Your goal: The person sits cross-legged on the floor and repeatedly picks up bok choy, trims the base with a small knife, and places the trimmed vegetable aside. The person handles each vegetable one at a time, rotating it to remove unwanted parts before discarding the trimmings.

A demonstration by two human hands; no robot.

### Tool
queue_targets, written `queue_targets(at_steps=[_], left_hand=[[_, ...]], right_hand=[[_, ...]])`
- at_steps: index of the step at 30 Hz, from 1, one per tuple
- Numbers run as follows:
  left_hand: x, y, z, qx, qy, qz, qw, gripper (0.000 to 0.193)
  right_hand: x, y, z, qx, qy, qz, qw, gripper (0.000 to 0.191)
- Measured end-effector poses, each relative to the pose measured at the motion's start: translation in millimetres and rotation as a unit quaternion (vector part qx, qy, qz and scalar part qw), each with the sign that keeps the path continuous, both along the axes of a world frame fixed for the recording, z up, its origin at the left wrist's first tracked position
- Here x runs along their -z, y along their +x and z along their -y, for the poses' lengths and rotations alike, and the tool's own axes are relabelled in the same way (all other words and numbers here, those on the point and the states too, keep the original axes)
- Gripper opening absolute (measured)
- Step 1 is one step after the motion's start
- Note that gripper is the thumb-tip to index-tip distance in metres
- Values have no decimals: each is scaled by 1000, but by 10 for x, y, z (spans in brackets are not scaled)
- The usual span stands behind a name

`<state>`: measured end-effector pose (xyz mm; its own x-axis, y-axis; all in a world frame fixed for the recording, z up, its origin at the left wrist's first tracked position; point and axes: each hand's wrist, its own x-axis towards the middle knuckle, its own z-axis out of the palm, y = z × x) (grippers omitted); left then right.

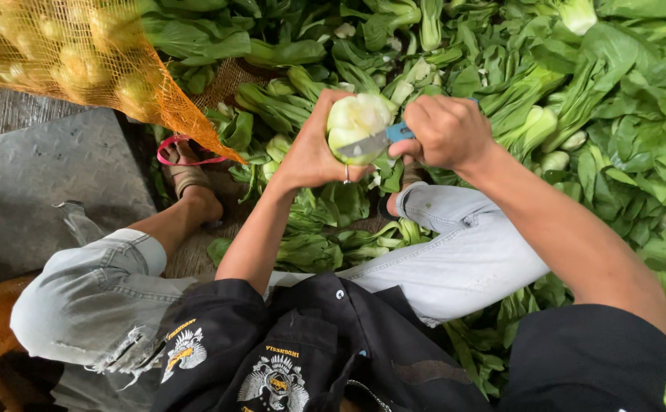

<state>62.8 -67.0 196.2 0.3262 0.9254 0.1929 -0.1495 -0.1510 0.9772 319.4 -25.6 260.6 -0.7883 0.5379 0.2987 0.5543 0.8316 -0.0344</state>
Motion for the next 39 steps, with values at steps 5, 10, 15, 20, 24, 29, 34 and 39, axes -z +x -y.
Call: queue_targets(at_steps=[5, 10, 15, 20, 24, 29, 34, 39], left_hand=[[-136, 6, 75, 9, 21, -39, 999, 91], [-129, 94, 124, 13, 4, 17, 1000, 93], [-15, 197, 174, -9, 38, -17, 999, 93], [126, 184, 104, -61, 45, -60, 995, 94], [281, 63, -40, -126, 1, -59, 990, 96], [408, 97, -65, -154, 115, -16, 981, 102], [402, 141, -8, -100, 58, 37, 993, 101], [381, 205, 27, -110, 59, 37, 992, 102]], right_hand=[[-96, -36, 19, -13, 37, -14, 999, 67], [-91, 23, 95, -7, 43, -23, 999, 68], [191, 278, -262, 79, 62, 50, 994, 64], [566, 1029, -610, 253, -37, 45, 966, 58], [679, 1093, -444, 352, -273, -62, 893, 83], [366, 445, -121, 159, -114, -67, 978, 67], [24, 78, 34, 39, -19, -23, 999, 63], [-93, -30, 101, -6, -20, -34, 999, 64]])
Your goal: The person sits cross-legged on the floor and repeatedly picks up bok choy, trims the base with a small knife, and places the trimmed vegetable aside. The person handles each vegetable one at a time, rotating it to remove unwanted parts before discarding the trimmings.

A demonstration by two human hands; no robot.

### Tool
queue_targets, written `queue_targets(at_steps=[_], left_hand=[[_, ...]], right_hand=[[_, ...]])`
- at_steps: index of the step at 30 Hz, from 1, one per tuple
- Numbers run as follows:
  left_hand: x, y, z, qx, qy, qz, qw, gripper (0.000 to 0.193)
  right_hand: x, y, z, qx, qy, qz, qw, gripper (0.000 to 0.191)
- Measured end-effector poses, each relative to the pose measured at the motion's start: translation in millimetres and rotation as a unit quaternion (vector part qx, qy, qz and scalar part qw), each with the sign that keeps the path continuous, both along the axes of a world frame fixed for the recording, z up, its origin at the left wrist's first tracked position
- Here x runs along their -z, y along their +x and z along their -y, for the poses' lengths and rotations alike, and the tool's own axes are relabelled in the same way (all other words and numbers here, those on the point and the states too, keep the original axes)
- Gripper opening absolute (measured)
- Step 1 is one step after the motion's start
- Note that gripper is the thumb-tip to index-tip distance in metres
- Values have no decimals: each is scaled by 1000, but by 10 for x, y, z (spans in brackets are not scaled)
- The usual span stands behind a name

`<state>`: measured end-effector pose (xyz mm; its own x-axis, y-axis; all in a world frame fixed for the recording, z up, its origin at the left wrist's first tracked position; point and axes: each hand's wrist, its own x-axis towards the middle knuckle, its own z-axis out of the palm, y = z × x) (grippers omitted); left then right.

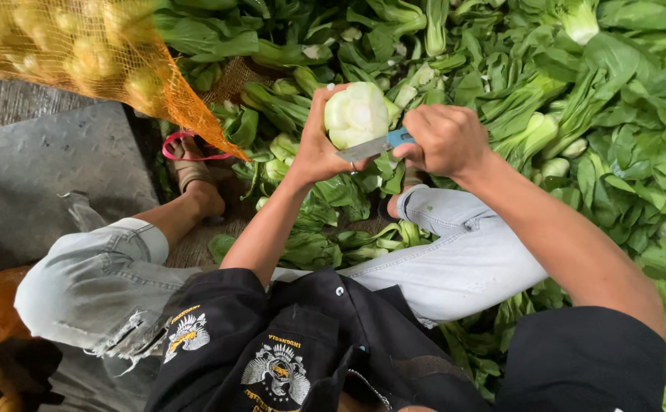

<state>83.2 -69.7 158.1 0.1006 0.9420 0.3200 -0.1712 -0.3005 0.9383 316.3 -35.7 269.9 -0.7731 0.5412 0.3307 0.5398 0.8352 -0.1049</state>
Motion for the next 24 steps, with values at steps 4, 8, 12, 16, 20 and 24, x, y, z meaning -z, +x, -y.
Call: queue_targets(at_steps=[4, 8, 12, 16, 20, 24], left_hand=[[-20, 6, 33, -24, 25, -21, 999, 102], [-51, 116, 114, 21, -24, 37, 999, 96], [-42, 231, 98, 74, -117, 102, 985, 102], [-32, 225, 97, 94, -27, 91, 991, 101], [-6, 33, -1, 0, 89, -95, 992, 104], [94, -68, -109, 124, 15, -36, 992, 110]], right_hand=[[71, 19, 4, 13, 1, 2, 1000, 65], [339, 293, -275, 31, 22, 44, 998, 66], [772, 754, -757, 205, 64, 134, 967, 70], [967, 1022, -726, 379, -274, 32, 883, 79], [665, 727, -379, 338, -613, -254, 668, 60], [133, 76, -118, 78, -453, -243, 854, 62]])
